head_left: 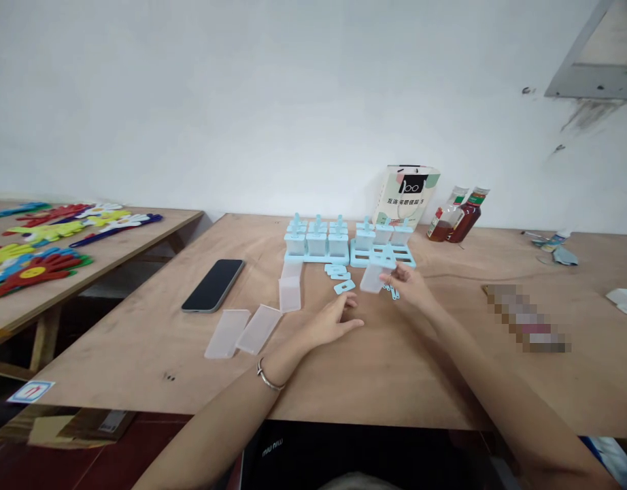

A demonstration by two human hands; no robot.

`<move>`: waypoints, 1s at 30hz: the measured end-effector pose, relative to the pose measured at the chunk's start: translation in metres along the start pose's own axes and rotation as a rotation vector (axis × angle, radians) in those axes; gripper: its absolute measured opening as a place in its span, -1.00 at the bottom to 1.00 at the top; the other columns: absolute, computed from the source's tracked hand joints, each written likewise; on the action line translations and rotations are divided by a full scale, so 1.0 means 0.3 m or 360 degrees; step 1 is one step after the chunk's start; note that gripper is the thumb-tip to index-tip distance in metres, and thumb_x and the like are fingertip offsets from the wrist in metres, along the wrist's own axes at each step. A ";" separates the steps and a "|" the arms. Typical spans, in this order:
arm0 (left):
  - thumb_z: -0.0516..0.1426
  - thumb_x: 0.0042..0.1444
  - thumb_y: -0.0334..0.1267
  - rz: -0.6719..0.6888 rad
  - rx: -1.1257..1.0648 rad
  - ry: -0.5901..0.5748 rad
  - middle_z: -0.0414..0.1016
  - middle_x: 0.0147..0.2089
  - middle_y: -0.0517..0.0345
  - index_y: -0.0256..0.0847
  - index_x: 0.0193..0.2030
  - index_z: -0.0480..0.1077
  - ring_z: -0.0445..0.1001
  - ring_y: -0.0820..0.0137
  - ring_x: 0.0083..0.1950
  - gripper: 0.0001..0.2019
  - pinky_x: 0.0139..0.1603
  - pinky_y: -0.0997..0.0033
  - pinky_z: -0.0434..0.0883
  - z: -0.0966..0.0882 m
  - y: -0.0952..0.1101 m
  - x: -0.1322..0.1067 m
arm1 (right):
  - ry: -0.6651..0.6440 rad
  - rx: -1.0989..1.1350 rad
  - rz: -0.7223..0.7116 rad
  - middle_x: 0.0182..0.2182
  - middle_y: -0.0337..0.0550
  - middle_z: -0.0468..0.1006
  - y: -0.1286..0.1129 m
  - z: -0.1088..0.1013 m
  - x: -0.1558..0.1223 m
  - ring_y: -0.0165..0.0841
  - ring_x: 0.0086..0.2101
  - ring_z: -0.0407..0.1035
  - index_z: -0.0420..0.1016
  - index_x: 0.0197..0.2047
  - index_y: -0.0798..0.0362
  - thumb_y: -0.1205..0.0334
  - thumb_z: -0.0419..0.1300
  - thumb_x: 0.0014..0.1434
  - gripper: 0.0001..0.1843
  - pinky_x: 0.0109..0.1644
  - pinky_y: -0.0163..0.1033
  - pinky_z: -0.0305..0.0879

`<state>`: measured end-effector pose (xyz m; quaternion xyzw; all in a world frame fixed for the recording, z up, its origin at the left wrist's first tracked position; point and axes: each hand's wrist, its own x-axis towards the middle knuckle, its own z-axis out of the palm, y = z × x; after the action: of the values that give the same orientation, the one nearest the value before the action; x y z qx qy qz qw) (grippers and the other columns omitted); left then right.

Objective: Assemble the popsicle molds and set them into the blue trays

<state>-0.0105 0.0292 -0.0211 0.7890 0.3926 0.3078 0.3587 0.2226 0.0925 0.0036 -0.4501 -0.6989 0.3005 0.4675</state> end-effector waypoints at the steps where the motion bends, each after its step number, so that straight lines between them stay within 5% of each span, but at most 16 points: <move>1: 0.17 0.12 -0.12 -0.0004 0.0022 0.0011 0.37 0.11 -0.05 -0.13 0.11 0.20 0.39 0.17 0.13 -0.56 0.09 0.09 0.38 0.000 -0.002 -0.001 | 0.0091 0.0039 -0.0015 -0.37 -0.15 0.54 0.020 -0.027 0.050 -0.31 -0.40 0.40 0.45 -0.20 0.04 -0.08 0.24 -0.01 -0.59 -0.28 -0.16 0.38; 6: 0.09 0.20 -0.19 0.0122 0.0239 0.0042 0.39 0.09 -0.02 -0.16 0.04 0.26 0.43 0.23 0.07 -0.72 0.11 0.15 0.38 -0.005 0.011 -0.011 | 0.0491 -0.0354 0.0031 -0.31 -0.06 0.55 0.106 -0.120 0.275 -0.25 -0.35 0.44 0.44 -0.15 0.08 0.02 0.18 0.04 -0.63 -0.26 -0.11 0.41; 12: 0.02 0.26 -0.24 0.0177 0.0763 0.0146 0.44 0.04 -0.04 -0.20 0.03 0.29 0.41 0.19 0.07 -0.76 0.10 0.17 0.35 -0.051 0.048 -0.018 | 0.0435 -0.0547 0.0096 -0.40 -0.06 0.56 0.176 -0.110 0.387 -0.20 -0.36 0.43 0.44 -0.26 0.08 0.14 0.21 0.05 -0.79 -0.17 -0.03 0.38; 15: 0.01 0.26 -0.22 -0.0006 0.1165 0.0354 0.45 -0.04 -0.12 -0.24 0.03 0.30 0.42 0.11 0.01 -0.75 0.01 0.15 0.36 -0.098 0.035 -0.024 | 0.0371 -0.0610 0.0112 -0.37 -0.03 0.58 0.208 -0.100 0.402 -0.20 -0.33 0.44 0.45 -0.26 0.09 0.21 0.21 0.06 -0.83 -0.13 -0.04 0.37; 20: 0.04 0.22 -0.08 -0.0626 0.1755 0.0606 0.43 -0.10 -0.30 -0.40 0.00 0.32 0.40 -0.02 -0.07 -0.61 -0.13 0.15 0.34 -0.199 -0.007 -0.058 | 0.0317 -0.0695 0.0113 -0.34 -0.02 0.58 0.242 -0.100 0.405 -0.18 -0.29 0.44 0.46 -0.22 0.08 0.21 0.22 0.07 -0.81 -0.10 -0.04 0.35; 23: 0.03 0.22 -0.01 -0.0839 0.1827 0.0670 0.43 -0.10 -0.38 -0.48 0.07 0.28 0.41 -0.07 -0.07 -0.49 -0.17 0.17 0.34 -0.242 -0.029 -0.058 | 0.0332 -0.0750 0.0113 -0.39 -0.05 0.55 0.246 -0.103 0.400 -0.16 -0.29 0.41 0.45 -0.33 0.05 0.13 0.22 0.07 -0.83 -0.08 -0.02 0.33; 30: 0.07 0.15 0.09 -0.0945 0.1670 0.0709 0.45 -0.07 -0.47 -0.56 0.32 0.03 0.48 -0.10 -0.09 -0.20 -0.18 0.15 0.37 -0.246 -0.066 0.008 | 0.0403 -0.0807 0.0142 -0.49 -0.11 0.44 0.233 -0.102 0.392 -0.19 -0.30 0.35 0.36 -0.47 0.04 0.20 0.23 0.01 -0.87 -0.09 -0.03 0.31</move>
<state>-0.0739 0.0637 0.0043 0.6344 0.7578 0.1190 -0.0951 0.2567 0.2285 0.0017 -0.6169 -0.6674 0.0779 0.4098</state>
